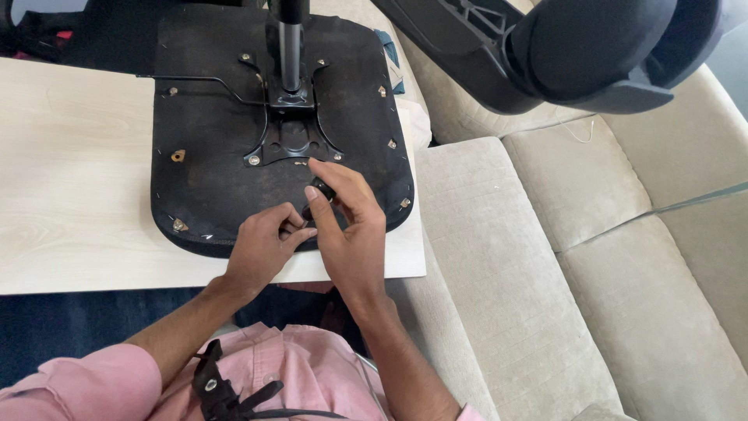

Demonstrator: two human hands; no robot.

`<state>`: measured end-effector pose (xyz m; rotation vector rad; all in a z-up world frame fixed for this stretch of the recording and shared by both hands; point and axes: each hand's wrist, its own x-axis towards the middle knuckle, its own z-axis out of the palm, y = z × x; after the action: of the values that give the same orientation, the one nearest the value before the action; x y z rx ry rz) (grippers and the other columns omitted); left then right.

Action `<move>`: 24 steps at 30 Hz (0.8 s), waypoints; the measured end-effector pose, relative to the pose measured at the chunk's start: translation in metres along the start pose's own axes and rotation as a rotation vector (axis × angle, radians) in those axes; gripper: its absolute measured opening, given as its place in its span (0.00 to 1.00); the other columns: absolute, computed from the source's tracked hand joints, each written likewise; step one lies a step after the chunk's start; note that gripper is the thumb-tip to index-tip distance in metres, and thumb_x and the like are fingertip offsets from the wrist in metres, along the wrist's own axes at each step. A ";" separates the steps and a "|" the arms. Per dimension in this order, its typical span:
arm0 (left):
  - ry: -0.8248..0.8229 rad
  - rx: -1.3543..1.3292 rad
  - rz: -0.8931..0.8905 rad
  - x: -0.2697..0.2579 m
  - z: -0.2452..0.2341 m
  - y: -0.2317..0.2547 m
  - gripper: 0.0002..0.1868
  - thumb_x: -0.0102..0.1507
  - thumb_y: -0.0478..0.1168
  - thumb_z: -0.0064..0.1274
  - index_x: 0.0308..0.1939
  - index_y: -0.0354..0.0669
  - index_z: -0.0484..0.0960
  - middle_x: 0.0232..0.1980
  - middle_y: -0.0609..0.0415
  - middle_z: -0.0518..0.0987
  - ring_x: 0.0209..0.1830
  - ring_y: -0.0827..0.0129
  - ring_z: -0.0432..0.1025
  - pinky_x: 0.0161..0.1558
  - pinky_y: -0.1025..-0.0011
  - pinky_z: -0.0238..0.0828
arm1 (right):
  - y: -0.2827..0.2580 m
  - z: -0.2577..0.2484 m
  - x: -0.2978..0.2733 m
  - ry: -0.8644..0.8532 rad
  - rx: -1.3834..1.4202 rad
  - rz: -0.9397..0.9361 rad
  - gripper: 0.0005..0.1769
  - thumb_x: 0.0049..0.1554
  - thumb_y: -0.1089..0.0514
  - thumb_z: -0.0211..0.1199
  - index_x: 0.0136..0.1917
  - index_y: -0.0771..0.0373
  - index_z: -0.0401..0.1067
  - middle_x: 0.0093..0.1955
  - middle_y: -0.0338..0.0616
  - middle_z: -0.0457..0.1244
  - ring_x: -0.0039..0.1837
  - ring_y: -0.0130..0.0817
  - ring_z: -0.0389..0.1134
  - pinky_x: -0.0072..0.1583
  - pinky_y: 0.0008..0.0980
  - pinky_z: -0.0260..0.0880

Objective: The person uses a screwdriver to tighten screws into the underside of an overturned chair base. They rotate the tool and reposition their hands to secure multiple fasteners on the black metal base.

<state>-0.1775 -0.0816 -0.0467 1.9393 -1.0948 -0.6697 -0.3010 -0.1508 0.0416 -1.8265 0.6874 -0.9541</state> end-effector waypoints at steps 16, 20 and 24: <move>0.172 -0.075 0.329 -0.009 0.001 0.005 0.14 0.60 0.38 0.61 0.46 0.31 0.83 0.41 0.42 0.84 0.37 0.56 0.81 0.40 0.63 0.78 | -0.011 -0.005 0.012 -0.010 -0.332 -0.096 0.09 0.58 0.56 0.72 0.46 0.63 0.78 0.46 0.45 0.67 0.49 0.35 0.70 0.51 0.34 0.70; 0.149 -0.014 0.264 -0.006 0.003 0.003 0.09 0.62 0.34 0.56 0.44 0.32 0.83 0.41 0.40 0.84 0.38 0.49 0.80 0.40 0.57 0.75 | -0.017 -0.003 0.015 -0.031 -0.314 -0.230 0.10 0.60 0.58 0.70 0.52 0.64 0.76 0.50 0.47 0.66 0.53 0.38 0.67 0.55 0.38 0.68; 0.062 -0.038 0.278 0.000 -0.003 0.000 0.09 0.68 0.34 0.50 0.47 0.32 0.82 0.42 0.39 0.83 0.40 0.46 0.79 0.41 0.56 0.74 | -0.025 -0.016 0.015 -0.211 0.018 -0.188 0.14 0.60 0.61 0.60 0.59 0.64 0.72 0.56 0.46 0.66 0.56 0.33 0.68 0.59 0.37 0.68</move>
<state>-0.1754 -0.0800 -0.0455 1.7215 -1.2728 -0.4708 -0.3046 -0.1603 0.0736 -1.9672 0.3812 -0.8679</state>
